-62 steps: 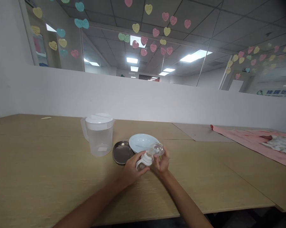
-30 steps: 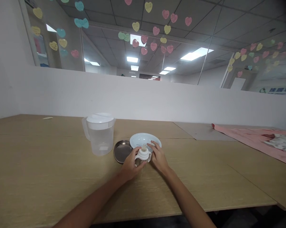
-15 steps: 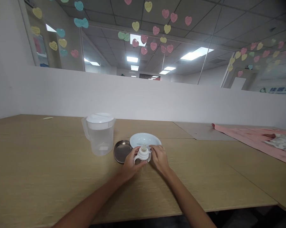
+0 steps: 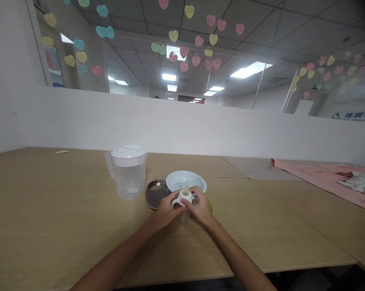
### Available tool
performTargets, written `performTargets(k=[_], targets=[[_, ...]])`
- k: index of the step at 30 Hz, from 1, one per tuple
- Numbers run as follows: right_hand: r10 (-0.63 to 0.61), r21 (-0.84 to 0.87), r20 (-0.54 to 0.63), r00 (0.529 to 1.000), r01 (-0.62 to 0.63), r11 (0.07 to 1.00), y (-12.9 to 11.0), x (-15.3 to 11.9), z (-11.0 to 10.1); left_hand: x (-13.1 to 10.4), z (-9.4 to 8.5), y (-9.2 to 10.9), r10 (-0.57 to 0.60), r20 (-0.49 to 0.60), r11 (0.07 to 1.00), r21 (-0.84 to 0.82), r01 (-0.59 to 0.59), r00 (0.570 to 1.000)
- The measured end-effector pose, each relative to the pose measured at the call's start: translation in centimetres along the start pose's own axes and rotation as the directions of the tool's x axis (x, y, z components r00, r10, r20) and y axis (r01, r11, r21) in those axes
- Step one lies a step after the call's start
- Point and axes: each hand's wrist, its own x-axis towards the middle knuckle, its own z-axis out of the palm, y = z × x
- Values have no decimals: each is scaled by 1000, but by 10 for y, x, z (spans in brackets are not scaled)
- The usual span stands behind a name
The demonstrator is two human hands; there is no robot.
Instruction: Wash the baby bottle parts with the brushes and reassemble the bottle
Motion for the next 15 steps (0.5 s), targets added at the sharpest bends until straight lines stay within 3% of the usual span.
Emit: performTargets(k=[10, 12, 15], targets=[[20, 356, 189, 982, -88, 930, 14, 4, -5, 4, -4, 2, -15, 116, 980, -196, 38, 993], [-5, 370, 185, 983, -65, 927, 18, 3, -4, 4, -3, 0, -27, 110, 972, -228, 52, 994], [17, 250, 79, 997, -36, 968, 24, 1, -4, 2, -2, -2, -62, 87, 975, -206, 79, 994]])
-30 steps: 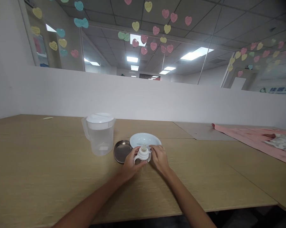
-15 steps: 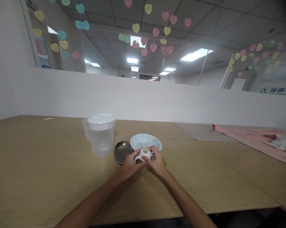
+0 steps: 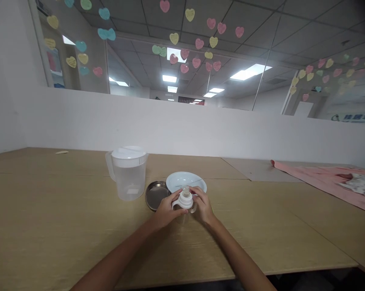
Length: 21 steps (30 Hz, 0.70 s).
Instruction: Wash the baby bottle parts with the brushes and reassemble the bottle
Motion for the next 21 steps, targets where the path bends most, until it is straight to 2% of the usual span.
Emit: performTargets(k=[3, 7, 9, 13, 17, 21], targets=[[-32, -186, -72, 997, 18, 982, 1, -2, 0, -1, 0, -2, -22, -14, 999, 28, 22, 1000], [-149, -298, 49, 988, 157, 942, -7, -6, 4, -1, 0, -2, -10, -12, 1000, 29, 10, 1000], [-183, -332, 65, 981, 194, 923, -10, -7, 5, -1, 0, 0, -8, -13, 999, 32, 9, 1000], [-201, -313, -11, 980, 187, 931, -5, -7, -2, -2, 1, 6, -1, 4, 1000, 30, 1, 1000], [-168, -265, -97, 981, 137, 954, 1, -5, -10, -2, 2, 7, 5, 12, 999, 42, -5, 1000], [-194, -285, -3, 981, 185, 940, -9, -7, 0, -3, 2, 7, 35, 22, 999, 21, -35, 999]])
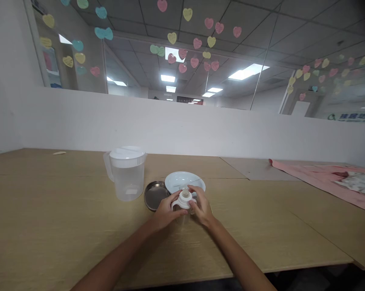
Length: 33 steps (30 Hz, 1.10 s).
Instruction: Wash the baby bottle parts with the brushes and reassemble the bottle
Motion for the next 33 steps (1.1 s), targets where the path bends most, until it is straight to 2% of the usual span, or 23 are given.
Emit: performTargets(k=[4, 9, 14, 17, 19, 22, 24, 26, 29, 33], targets=[[-5, -50, -8, 1000, 5, 999, -16, 0, 10, 0, 0, 2, 17, -3, 999, 28, -16, 1000], [56, 21, -151, 987, -54, 998, -19, 3, 8, -1, 0, 2, -13, -4, 997, 74, 14, 1000], [63, 58, -278, 959, -49, 997, -18, 3, 7, -1, -1, -5, -38, -18, 994, 104, 40, 999], [104, 140, -359, 928, -56, 989, -19, 6, 9, -1, -2, -10, -60, -51, 988, 142, 67, 997], [184, 236, -407, 895, -91, 967, -17, 11, 9, -1, -3, -11, -75, -46, 986, 143, 81, 996], [379, 425, -475, 794, -170, 889, -12, 24, 5, -1, -3, -10, -87, -38, 988, 126, 91, 995], [510, 549, -468, 722, -215, 808, -6, 35, 0, -1, -2, -10, -85, -37, 989, 119, 89, 996], [603, 652, -393, 694, -251, 715, -1, 47, -8, -1, -2, -9, -85, -37, 990, 114, 88, 996], [652, 738, -250, 716, -295, 607, 4, 65, -21, -2, -1, -9, -87, -55, 989, 119, 93, 995], [659, 746, -197, 726, -326, 581, 11, 80, -31, -2, -2, -10, -82, -59, 987, 134, 90, 995]])
